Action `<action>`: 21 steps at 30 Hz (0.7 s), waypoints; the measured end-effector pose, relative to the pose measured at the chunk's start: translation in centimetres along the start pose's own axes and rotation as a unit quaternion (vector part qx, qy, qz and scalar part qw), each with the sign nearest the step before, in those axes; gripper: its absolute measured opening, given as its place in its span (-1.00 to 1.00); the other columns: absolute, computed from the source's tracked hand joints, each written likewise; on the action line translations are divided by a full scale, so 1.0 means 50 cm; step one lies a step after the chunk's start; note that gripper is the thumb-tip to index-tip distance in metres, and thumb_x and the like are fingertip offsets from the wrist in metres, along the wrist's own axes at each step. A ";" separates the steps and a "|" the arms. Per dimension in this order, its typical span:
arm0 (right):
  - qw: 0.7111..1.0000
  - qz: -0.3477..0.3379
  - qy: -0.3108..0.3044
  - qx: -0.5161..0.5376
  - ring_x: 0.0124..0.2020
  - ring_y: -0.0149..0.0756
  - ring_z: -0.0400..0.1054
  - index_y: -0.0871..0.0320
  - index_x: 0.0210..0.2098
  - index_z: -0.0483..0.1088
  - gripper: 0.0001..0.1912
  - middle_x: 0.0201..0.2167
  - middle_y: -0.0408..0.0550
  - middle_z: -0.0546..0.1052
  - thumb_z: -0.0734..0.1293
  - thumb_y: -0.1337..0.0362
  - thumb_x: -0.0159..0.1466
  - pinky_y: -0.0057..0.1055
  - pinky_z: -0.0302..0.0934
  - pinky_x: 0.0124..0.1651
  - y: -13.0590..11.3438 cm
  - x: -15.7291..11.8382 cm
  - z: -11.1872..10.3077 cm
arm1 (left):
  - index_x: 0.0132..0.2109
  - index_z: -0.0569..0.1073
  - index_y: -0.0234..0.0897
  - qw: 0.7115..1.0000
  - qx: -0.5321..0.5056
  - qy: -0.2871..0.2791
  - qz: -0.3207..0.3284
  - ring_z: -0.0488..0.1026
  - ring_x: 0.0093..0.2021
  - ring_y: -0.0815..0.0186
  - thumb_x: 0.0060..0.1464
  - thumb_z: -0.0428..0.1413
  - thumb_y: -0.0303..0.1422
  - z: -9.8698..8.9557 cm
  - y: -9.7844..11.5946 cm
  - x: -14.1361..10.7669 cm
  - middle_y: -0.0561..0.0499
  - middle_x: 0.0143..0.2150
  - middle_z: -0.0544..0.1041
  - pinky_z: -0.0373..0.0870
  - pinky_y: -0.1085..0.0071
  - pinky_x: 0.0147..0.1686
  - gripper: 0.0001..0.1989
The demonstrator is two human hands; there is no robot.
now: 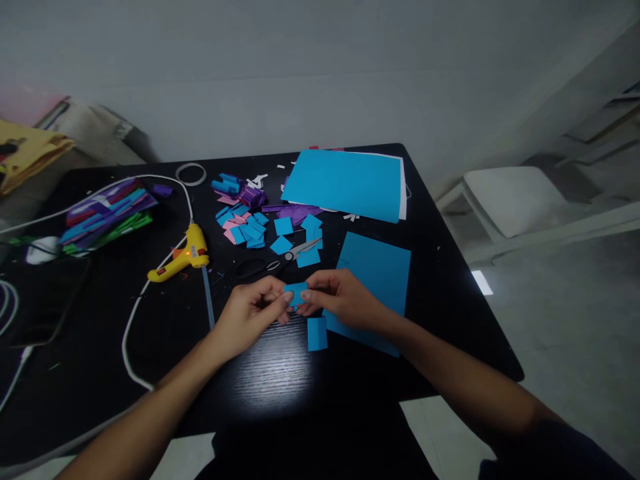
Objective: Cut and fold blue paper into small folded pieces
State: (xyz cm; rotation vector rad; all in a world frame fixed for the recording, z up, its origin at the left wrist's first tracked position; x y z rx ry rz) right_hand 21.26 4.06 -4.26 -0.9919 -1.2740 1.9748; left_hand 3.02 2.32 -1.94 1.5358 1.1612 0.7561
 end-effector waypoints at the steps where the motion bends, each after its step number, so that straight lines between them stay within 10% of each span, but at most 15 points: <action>1: 1.000 -0.003 0.002 -0.002 -0.29 -0.24 0.63 0.15 -0.33 0.51 -0.65 -0.41 -0.12 0.64 0.57 0.00 0.20 -0.26 0.54 -0.12 0.000 0.000 -0.001 | -0.24 0.54 -0.28 1.000 0.000 -0.008 -0.001 0.62 -0.47 0.31 0.31 0.21 -0.17 -0.001 0.000 0.001 0.03 -0.49 0.63 0.54 0.47 -0.41 -0.74; 21: 0.968 -0.075 0.035 -0.237 -0.34 -0.25 0.55 0.15 -0.34 0.57 -0.89 -0.41 -0.09 0.66 0.44 0.26 0.31 -0.39 0.36 -0.27 -0.015 -0.020 0.007 | -0.32 0.55 -0.31 0.995 0.088 -0.048 0.003 0.51 -0.47 0.34 0.23 0.18 -0.28 -0.007 -0.010 0.004 0.04 -0.49 0.59 0.33 0.48 -0.46 -0.80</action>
Point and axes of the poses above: each hand's wrist, its own x-axis towards the middle knuckle, its own z-axis out of the palm, y = z × x, the point moved 4 cm from there along x, towards the middle knuckle
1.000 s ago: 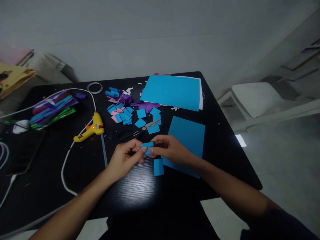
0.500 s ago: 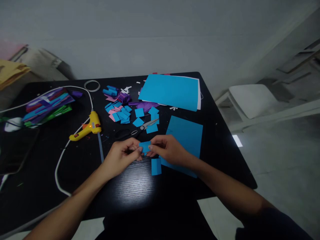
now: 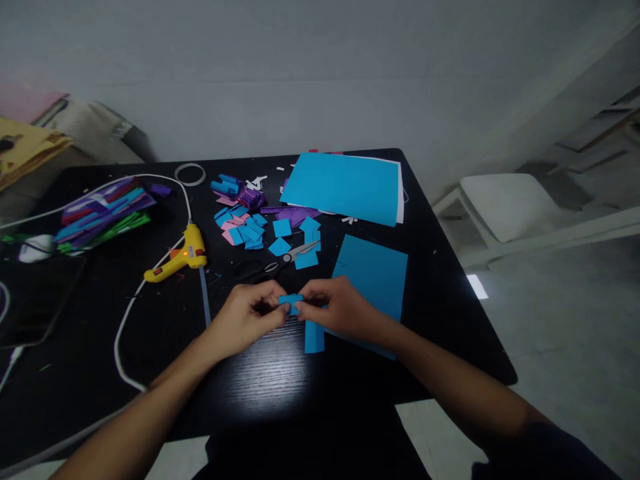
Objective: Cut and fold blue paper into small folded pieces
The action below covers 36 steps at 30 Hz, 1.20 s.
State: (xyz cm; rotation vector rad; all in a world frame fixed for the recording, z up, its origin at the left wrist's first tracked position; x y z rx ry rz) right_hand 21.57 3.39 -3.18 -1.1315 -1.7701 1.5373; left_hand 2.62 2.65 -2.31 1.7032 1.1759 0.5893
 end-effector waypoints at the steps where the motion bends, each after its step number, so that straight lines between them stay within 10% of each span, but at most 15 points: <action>1: 1.000 0.001 0.003 -0.003 -0.34 -0.26 0.55 0.15 -0.34 0.56 -0.89 -0.41 -0.10 0.65 0.44 0.27 0.31 -0.40 0.35 -0.27 0.000 0.001 -0.002 | -0.32 0.55 -0.31 1.000 0.002 -0.001 -0.002 0.51 -0.46 0.34 0.23 0.18 -0.28 -0.003 0.000 0.001 0.04 -0.49 0.59 0.34 0.48 -0.45 -0.79; 36: 0.981 0.037 0.030 0.189 -0.36 -0.30 0.58 0.14 -0.30 0.51 -0.78 -0.41 -0.16 0.60 0.53 0.14 0.21 -0.34 0.50 -0.24 0.020 0.014 0.001 | -0.29 0.54 -0.28 0.998 -0.013 0.039 0.039 0.56 -0.47 0.37 0.28 0.18 -0.31 -0.005 0.005 -0.002 0.05 -0.49 0.63 0.43 0.52 -0.43 -0.82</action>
Point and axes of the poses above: each hand's wrist, its own x-axis towards the middle knuckle, its own z-axis out of the palm, y = z × x, the point moved 4 cm from there along x, towards the middle knuckle
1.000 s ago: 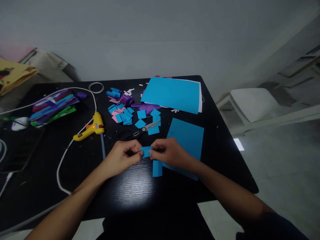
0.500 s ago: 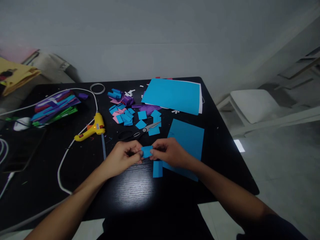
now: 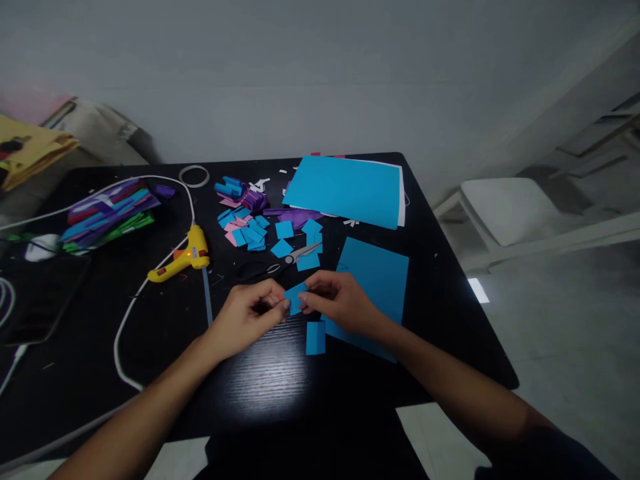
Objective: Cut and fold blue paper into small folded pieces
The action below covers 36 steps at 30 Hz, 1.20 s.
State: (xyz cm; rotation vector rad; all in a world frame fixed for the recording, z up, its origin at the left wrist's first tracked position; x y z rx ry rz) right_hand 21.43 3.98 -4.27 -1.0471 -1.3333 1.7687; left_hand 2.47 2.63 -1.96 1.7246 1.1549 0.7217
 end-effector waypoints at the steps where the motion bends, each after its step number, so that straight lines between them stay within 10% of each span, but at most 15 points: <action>1: 1.000 -0.003 0.001 0.005 -0.36 -0.30 0.58 0.14 -0.29 0.52 -0.76 -0.40 -0.15 0.60 0.54 0.12 0.21 -0.33 0.50 -0.22 0.000 0.000 0.001 | -0.29 0.54 -0.28 1.000 0.004 -0.004 0.008 0.54 -0.48 0.38 0.29 0.17 -0.31 0.002 0.003 0.000 0.06 -0.49 0.62 0.43 0.53 -0.43 -0.82; 21: 1.000 -0.019 0.019 -0.012 -0.32 -0.31 0.50 0.11 -0.27 0.54 -0.77 -0.34 -0.12 0.60 0.51 0.09 0.25 -0.33 0.44 -0.18 -0.004 -0.003 0.008 | -0.29 0.53 -0.26 0.999 0.013 0.029 0.016 0.59 -0.44 0.37 0.33 0.21 -0.24 0.014 0.004 -0.013 0.06 -0.45 0.62 0.49 0.52 -0.40 -0.77; 30: 0.991 0.001 0.044 0.129 -0.22 -0.22 0.63 0.10 -0.25 0.47 -0.56 -0.33 -0.17 0.57 0.59 -0.07 0.15 -0.23 0.59 -0.11 0.001 0.016 -0.014 | -0.09 0.55 -0.25 0.942 0.300 0.145 0.039 0.56 -0.12 0.16 0.41 0.06 -0.25 -0.051 0.006 0.003 -0.07 -0.15 0.63 0.46 0.24 -0.03 -0.78; 36: 0.985 0.023 0.091 0.148 -0.23 -0.21 0.65 0.12 -0.20 0.54 -0.58 -0.29 -0.12 0.63 0.64 0.03 0.11 -0.16 0.60 -0.03 -0.003 0.017 -0.033 | 0.06 0.51 -0.35 0.900 0.427 0.090 0.015 0.51 -0.03 -0.08 0.35 0.05 -0.23 -0.050 -0.033 0.020 -0.26 -0.02 0.58 0.46 0.01 -0.01 -0.69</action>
Point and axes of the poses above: each hand's wrist, its own x-axis towards the middle knuckle, its own z-axis out of the palm, y = z × x, the point moved 4 cm from there along x, towards the middle knuckle
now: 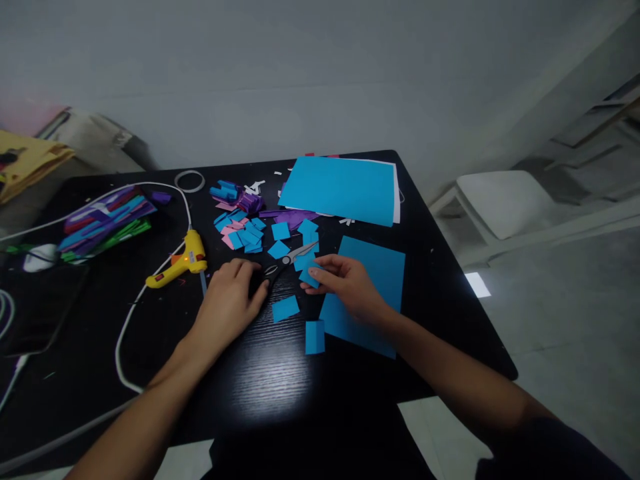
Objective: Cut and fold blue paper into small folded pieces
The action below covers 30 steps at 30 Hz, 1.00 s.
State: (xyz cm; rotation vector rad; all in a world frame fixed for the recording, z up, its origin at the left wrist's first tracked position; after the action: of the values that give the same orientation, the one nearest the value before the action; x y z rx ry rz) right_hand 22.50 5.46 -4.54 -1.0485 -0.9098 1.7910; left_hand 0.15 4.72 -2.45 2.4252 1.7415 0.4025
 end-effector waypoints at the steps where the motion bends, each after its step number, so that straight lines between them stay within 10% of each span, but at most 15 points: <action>1: 1.000 0.001 0.001 0.002 -0.23 -0.20 0.65 0.12 -0.19 0.54 -0.58 -0.29 -0.12 0.64 0.65 0.05 0.09 -0.16 0.60 -0.02 0.000 0.000 -0.001 | 0.06 0.51 -0.34 1.000 0.004 -0.005 0.001 0.52 -0.04 -0.08 0.36 0.05 -0.23 0.003 -0.001 0.000 -0.26 -0.02 0.57 0.47 0.02 -0.01 -0.69; 8: 0.998 -0.041 0.021 -0.034 -0.27 -0.22 0.64 0.07 -0.11 0.48 -0.56 -0.35 -0.16 0.64 0.64 0.11 0.11 -0.16 0.60 -0.05 -0.019 0.004 -0.016 | 0.02 0.47 -0.30 0.999 0.015 -0.032 -0.021 0.56 -0.06 -0.06 0.38 0.01 -0.18 -0.003 0.000 -0.009 -0.24 -0.08 0.60 0.49 0.11 -0.07 -0.70; 18: 0.995 -0.059 0.074 -0.002 -0.16 -0.18 0.65 0.11 -0.16 0.52 -0.54 -0.26 -0.10 0.66 0.66 0.09 0.06 -0.19 0.62 -0.04 -0.045 0.012 -0.042 | -0.13 0.34 -0.15 0.957 -0.263 -0.053 -0.111 0.53 -0.27 0.21 0.26 0.19 -0.05 -0.026 0.007 -0.027 0.06 -0.26 0.53 0.37 0.40 -0.38 -0.69; 30: 0.995 -0.060 0.082 -0.007 -0.11 -0.13 0.64 0.12 -0.13 0.54 -0.55 -0.22 -0.06 0.68 0.65 0.10 0.08 -0.12 0.61 0.00 -0.036 0.017 -0.045 | -0.06 0.32 -0.15 0.964 -0.225 -0.120 -0.071 0.42 -0.42 0.27 0.16 0.20 -0.06 -0.041 0.035 -0.022 0.09 -0.30 0.48 0.32 0.39 -0.43 -0.64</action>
State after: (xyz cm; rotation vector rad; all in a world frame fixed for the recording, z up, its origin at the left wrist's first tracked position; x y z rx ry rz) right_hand 24.85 7.29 -4.05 -1.1091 -0.8654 1.5772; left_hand 0.82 3.03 -0.22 1.9312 1.5110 0.4144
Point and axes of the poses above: each hand's wrist, its own x-axis towards the middle knuckle, its own z-axis out of the palm, y = z × x, the point moved 4 cm from there along x, towards the middle knuckle
